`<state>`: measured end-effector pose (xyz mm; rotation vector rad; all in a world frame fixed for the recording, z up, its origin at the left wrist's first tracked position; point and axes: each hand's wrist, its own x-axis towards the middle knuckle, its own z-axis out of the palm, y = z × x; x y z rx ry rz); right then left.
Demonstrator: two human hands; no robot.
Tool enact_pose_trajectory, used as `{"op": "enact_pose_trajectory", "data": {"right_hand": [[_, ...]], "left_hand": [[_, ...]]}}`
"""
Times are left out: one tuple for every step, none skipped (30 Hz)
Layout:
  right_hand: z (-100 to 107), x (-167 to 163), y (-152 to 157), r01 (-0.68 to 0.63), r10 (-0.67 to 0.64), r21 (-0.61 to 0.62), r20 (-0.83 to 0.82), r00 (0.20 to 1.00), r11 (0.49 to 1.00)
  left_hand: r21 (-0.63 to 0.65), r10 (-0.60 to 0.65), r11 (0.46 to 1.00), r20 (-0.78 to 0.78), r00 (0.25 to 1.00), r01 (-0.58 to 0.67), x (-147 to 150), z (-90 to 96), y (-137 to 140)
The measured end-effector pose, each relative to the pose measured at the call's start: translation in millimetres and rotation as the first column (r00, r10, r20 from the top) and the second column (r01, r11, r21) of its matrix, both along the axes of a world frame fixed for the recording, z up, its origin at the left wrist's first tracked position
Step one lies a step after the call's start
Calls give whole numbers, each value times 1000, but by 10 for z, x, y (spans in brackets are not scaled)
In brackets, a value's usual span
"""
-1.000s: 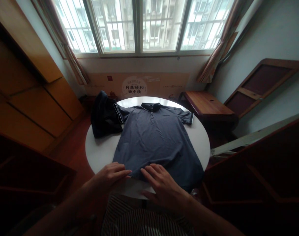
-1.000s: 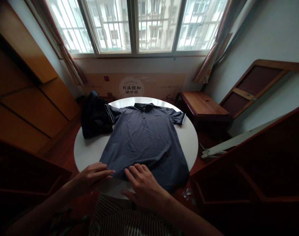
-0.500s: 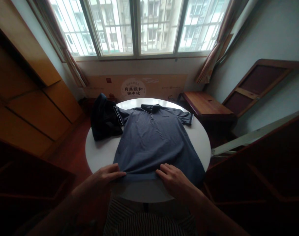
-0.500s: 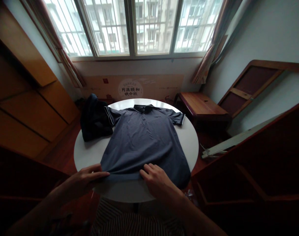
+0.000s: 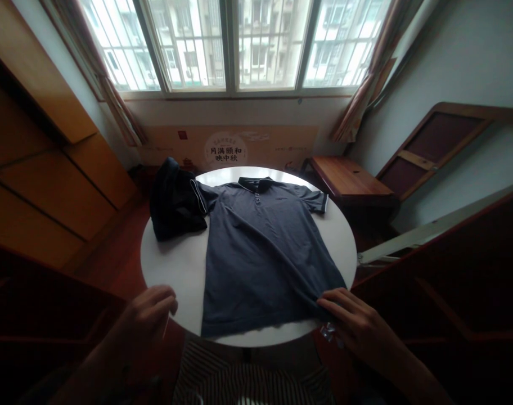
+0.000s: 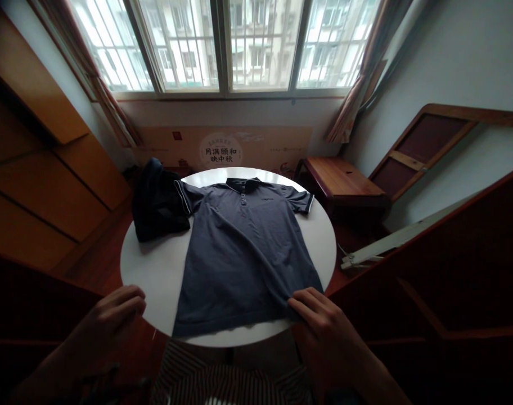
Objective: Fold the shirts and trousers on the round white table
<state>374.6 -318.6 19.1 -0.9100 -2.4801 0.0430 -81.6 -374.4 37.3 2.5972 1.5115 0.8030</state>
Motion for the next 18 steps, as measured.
{"op": "enact_pose_trajectory", "data": {"right_hand": [[3,-55,-4,-20,20,6,-2,1000,1000],[7,-110,-1,-33,33,16,2,999,999],[11,-158,8,-45,45,29,9,999,999],[17,-195,20,-58,58,38,16,998,998],[23,-216,35,-73,72,40,24,997,997],[28,-221,50,-88,87,34,28,996,996],[31,-210,63,-100,99,24,31,995,995],[29,-187,72,-108,108,11,31,994,994],[23,-154,77,-112,112,-1,28,993,994],[11,-117,77,-109,109,-11,25,994,994],[-5,-78,73,-105,106,-20,22,994,994],[-23,-43,66,-103,103,-23,17,995,994],[-42,-14,57,-99,99,-28,14,995,995],[-59,6,47,-94,95,-34,10,995,995],[-71,18,37,-89,90,-44,8,996,995],[-76,21,28,-86,86,-53,4,996,995],[-75,18,21,-81,81,-60,-2,997,995],[-69,11,17,-75,75,-62,-9,997,995]], "left_hand": [[-57,-61,997,2,998,61,97,-43,-8],[-111,-120,987,1,993,119,206,-100,-11],[-148,-163,976,-4,987,161,314,-166,-9],[-161,-181,971,-20,983,176,413,-235,-3],[-161,-196,969,-42,980,187,495,-301,7],[-159,-209,968,-66,976,196,555,-356,21],[-156,-226,965,-81,971,211,592,-396,35],[-158,-251,959,-89,964,235,609,-419,50],[-165,-280,950,-90,956,263,611,-425,62],[-181,-311,939,-88,946,292,603,-416,70],[-196,-336,929,-85,938,315,593,-398,74],[-206,-349,923,-84,933,326,586,-374,73],[-214,-344,923,-87,935,319,584,-350,67],[-221,-325,928,-94,941,299,591,-328,58],[-222,-299,937,-99,949,272,604,-311,49],[-222,-271,944,-103,957,243,622,-299,40],[-230,-254,947,-106,961,225,642,-291,34],[-250,-251,944,-112,962,217,660,-284,32]]}}
